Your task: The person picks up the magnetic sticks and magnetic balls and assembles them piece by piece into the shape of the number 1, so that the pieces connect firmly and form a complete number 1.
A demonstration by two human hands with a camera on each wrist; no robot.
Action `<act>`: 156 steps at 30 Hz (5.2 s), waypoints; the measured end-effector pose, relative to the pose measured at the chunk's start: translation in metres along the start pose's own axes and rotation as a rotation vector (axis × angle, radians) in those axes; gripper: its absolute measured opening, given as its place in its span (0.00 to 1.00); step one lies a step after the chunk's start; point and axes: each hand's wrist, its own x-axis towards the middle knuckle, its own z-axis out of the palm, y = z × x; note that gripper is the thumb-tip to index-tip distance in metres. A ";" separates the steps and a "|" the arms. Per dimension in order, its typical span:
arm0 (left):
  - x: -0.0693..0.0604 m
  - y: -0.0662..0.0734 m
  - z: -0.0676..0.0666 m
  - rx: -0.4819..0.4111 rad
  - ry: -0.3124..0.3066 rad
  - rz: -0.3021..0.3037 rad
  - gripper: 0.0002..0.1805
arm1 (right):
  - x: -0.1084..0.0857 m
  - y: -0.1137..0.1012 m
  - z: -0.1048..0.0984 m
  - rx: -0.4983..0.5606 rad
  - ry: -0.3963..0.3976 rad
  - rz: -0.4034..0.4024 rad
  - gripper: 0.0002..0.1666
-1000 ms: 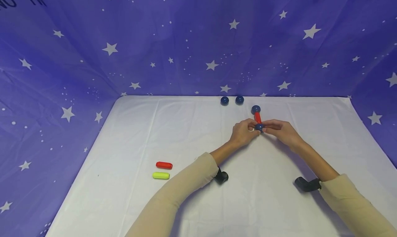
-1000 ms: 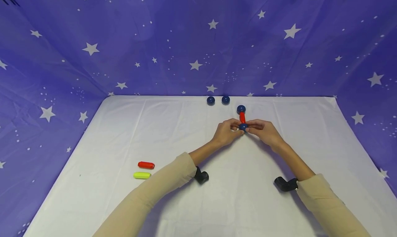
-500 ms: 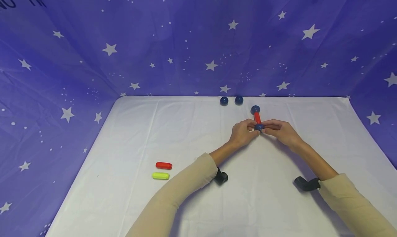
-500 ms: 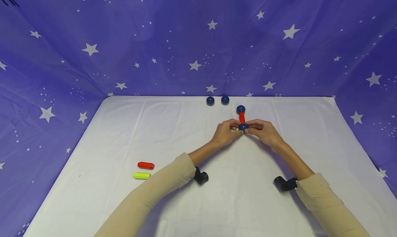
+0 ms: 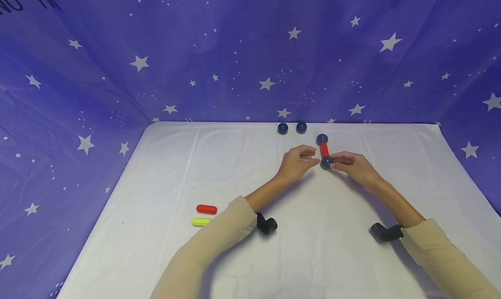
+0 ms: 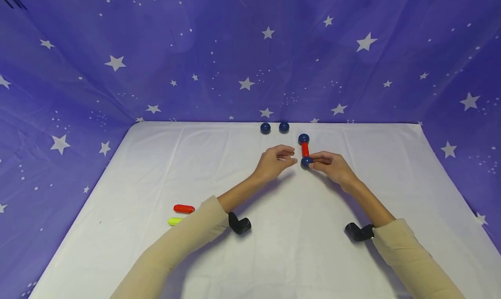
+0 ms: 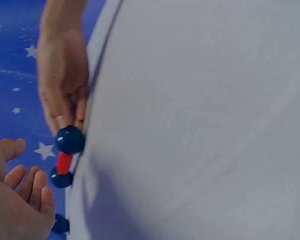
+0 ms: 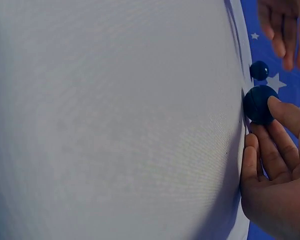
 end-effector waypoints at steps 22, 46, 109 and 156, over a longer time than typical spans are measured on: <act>-0.059 -0.002 -0.115 -0.031 0.073 0.037 0.18 | 0.000 -0.002 -0.001 -0.010 -0.008 0.038 0.33; -0.147 -0.059 -0.211 0.032 0.024 -0.123 0.21 | 0.003 0.002 0.000 -0.003 -0.009 0.039 0.32; -0.172 -0.077 -0.238 0.352 -0.384 -0.062 0.13 | 0.003 0.003 -0.002 0.002 -0.024 0.048 0.31; -0.113 -0.045 -0.176 0.105 -0.432 -0.037 0.13 | 0.000 -0.001 -0.002 -0.002 -0.022 0.039 0.33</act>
